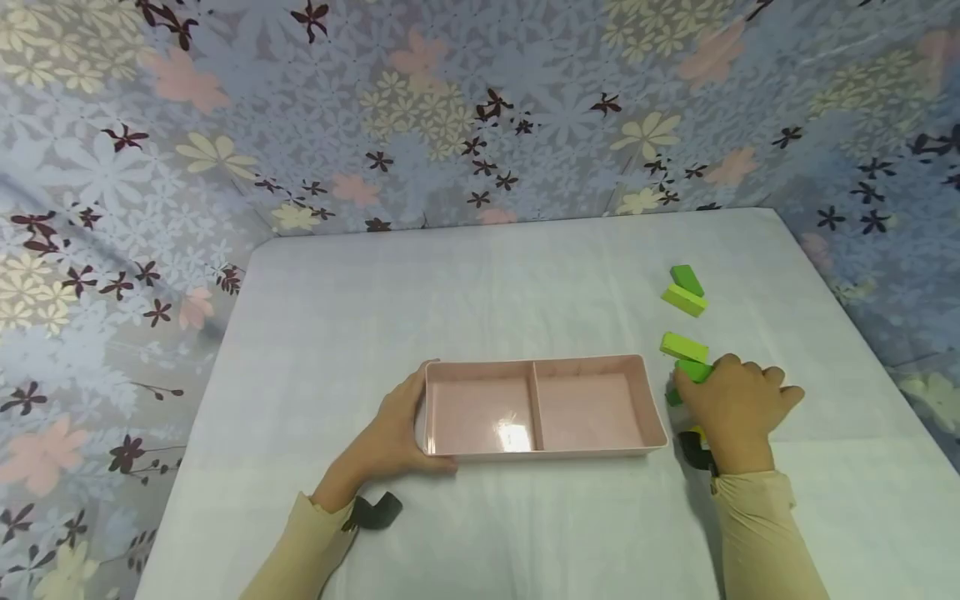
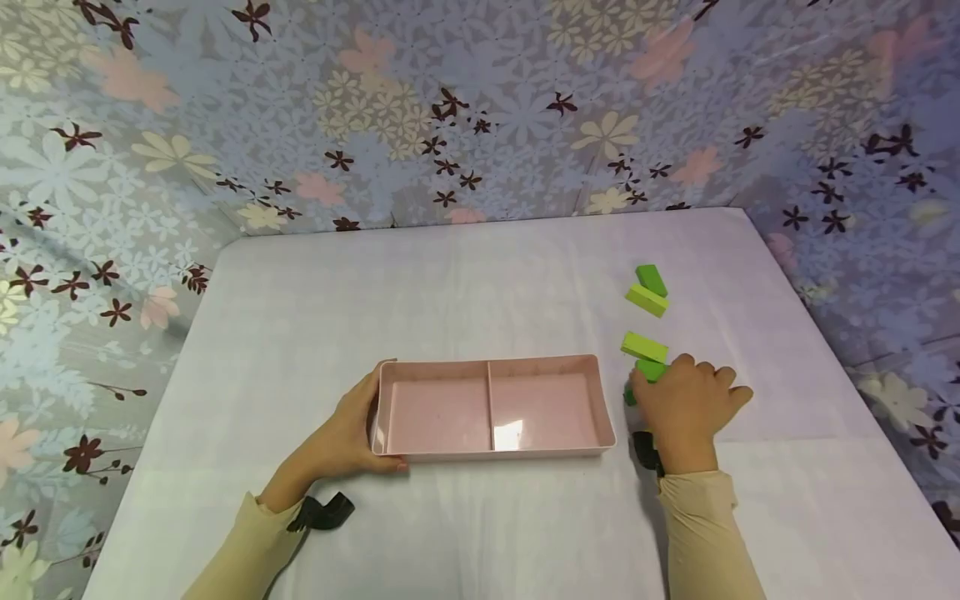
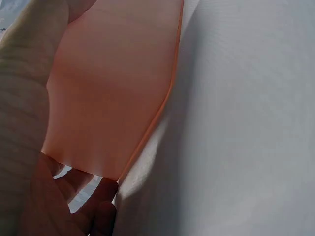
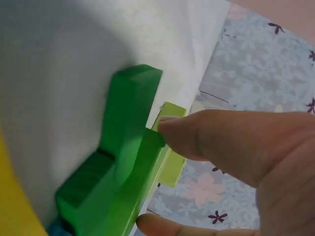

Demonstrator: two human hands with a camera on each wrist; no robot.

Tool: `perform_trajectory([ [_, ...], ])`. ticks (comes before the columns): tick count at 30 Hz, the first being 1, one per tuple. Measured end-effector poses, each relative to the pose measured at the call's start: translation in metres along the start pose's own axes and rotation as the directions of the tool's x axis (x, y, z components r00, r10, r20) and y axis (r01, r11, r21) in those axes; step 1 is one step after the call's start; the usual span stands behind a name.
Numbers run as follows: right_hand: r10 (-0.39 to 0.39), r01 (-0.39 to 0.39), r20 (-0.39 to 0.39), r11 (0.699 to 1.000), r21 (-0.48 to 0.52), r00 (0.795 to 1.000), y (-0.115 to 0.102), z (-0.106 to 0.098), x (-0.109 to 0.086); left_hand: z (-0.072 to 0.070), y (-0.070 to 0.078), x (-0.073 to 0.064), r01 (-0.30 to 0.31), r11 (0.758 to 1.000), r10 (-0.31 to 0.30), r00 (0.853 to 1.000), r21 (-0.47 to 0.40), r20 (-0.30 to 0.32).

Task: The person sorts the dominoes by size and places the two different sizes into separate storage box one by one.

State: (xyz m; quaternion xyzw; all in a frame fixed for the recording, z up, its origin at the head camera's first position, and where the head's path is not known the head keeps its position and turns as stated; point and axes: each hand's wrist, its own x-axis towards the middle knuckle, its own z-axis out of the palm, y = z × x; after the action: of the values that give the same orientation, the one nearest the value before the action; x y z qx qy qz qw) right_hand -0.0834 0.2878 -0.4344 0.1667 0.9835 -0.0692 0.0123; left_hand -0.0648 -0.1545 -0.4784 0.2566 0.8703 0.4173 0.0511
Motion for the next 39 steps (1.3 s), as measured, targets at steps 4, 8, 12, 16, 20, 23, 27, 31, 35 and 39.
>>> perform_trajectory([
  [4, -0.002, 0.002, -0.004, 1.0, 0.008, 1.0, 0.002, -0.002, 0.001, 0.0, -0.001, 0.001, -0.008, 1.0, 0.008, 1.0, 0.024, 0.011],
  [8, -0.008, 0.008, -0.012, 0.999, 0.032, 1.0, 0.005, -0.003, 0.0, 0.001, -0.002, 0.001, -0.009, 1.0, 0.009, 1.0, 0.029, 0.012],
  [12, -0.002, 0.003, -0.028, 0.999, 0.045, 1.0, 0.007, -0.004, -0.005, 0.002, -0.003, 0.0, -0.01, 0.999, 0.009, 1.0, 0.031, 0.022],
  [16, -0.011, 0.018, -0.11, 0.998, 0.062, 0.994, 0.006, -0.004, -0.009, 0.002, -0.003, 0.0, 0.0, 0.999, -0.001, 1.0, 0.039, 0.029],
  [20, -0.025, 0.047, -0.209, 0.994, 0.099, 0.978, 0.006, -0.002, -0.009, 0.0, -0.003, 0.001, 0.003, 0.999, -0.004, 1.0, 0.053, 0.026],
  [23, -0.045, 0.097, -0.332, 0.985, 0.141, 0.942, 0.003, -0.001, -0.008, 0.0, -0.003, 0.001, -0.004, 0.999, 0.002, 1.0, 0.054, 0.024],
  [27, -0.104, 0.214, -0.514, 0.964, 0.16, 0.851, -0.004, -0.004, -0.008, -0.001, -0.003, 0.0, -0.004, 0.999, 0.003, 1.0, 0.053, 0.013],
  [31, -0.164, 0.309, -0.598, 0.939, 0.148, 0.785, -0.01, -0.011, -0.012, 0.0, -0.002, 0.0, -0.006, 0.998, 0.005, 1.0, 0.056, 0.003],
  [35, -0.158, 0.336, -0.588, 0.919, 0.205, 0.793, -0.017, -0.018, -0.018, 0.0, -0.002, -0.001, 0.003, 0.998, -0.003, 1.0, 0.062, 0.007],
  [39, -0.138, 0.327, -0.513, 0.896, 0.3, 0.847, -0.026, -0.021, -0.023, 0.0, -0.002, -0.001, 0.014, 0.998, -0.015, 1.0, 0.058, 0.016],
])
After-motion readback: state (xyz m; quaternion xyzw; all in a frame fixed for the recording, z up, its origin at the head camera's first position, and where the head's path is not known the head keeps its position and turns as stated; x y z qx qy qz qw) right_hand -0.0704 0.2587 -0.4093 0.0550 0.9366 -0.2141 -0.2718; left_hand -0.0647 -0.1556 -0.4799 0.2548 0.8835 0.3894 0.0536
